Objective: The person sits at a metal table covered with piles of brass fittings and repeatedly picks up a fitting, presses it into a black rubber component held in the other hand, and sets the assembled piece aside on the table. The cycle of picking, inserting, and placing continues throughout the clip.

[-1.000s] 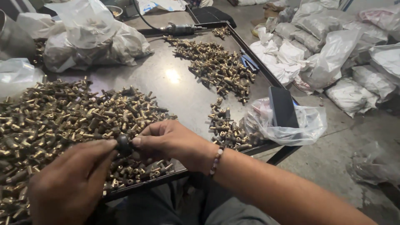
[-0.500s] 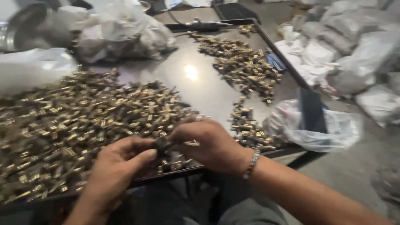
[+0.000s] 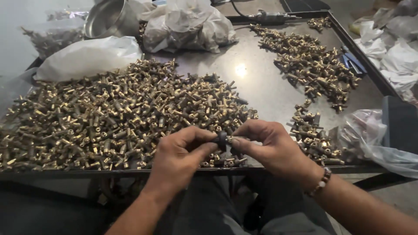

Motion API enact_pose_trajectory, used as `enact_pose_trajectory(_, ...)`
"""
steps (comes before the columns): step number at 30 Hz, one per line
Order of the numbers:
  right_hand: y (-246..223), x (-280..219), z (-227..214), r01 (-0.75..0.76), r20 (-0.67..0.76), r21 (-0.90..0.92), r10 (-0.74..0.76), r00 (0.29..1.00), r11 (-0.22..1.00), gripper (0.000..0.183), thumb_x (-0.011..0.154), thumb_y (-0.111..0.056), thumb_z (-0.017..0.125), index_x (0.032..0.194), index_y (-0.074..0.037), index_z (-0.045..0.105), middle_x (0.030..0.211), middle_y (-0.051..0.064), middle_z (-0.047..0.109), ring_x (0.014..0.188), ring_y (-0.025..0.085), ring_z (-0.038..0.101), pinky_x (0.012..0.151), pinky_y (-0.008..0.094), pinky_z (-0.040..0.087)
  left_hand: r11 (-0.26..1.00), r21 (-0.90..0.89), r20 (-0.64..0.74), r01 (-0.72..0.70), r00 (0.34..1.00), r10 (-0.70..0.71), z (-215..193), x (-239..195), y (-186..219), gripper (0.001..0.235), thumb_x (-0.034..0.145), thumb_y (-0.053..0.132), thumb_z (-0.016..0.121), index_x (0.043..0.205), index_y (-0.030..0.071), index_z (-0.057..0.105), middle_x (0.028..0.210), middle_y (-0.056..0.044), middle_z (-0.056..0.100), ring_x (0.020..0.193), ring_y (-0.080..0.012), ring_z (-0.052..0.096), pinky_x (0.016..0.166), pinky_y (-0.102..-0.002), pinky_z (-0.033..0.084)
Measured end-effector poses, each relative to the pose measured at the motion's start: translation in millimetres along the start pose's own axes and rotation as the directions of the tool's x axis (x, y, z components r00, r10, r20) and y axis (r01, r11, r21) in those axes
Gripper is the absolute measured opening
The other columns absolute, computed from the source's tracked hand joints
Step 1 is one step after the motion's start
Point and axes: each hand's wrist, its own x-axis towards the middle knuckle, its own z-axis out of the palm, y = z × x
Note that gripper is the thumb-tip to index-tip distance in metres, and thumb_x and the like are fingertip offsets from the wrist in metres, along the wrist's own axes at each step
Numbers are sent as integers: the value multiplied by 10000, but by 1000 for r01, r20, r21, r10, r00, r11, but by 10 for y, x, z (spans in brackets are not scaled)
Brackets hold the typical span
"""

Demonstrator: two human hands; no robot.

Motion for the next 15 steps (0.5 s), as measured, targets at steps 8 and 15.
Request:
enact_pose_trajectory(8,-137,181,66,-22,33,38,21,999,999,142,893,-159,752,984,-50,750,859,35,753,798,129,705,733,293,571,962,165,42,-216,976,212,-170,119,-37,154,876,75,760,1021,20,766,898,-78,779,786,-149,739,683,-263,591)
enact_pose_trajectory(15,-337,336,-30,651,249,-584,-656,713,486,225,868,-116,789,1077,-85,712,1009,68,738,1009,294,724,835,384,577,778,-442,129,447,890,-438,-203,196,-151,185,908,82,662,1058,-7,722,841,-90,772,690,-161,736,567,-311,593)
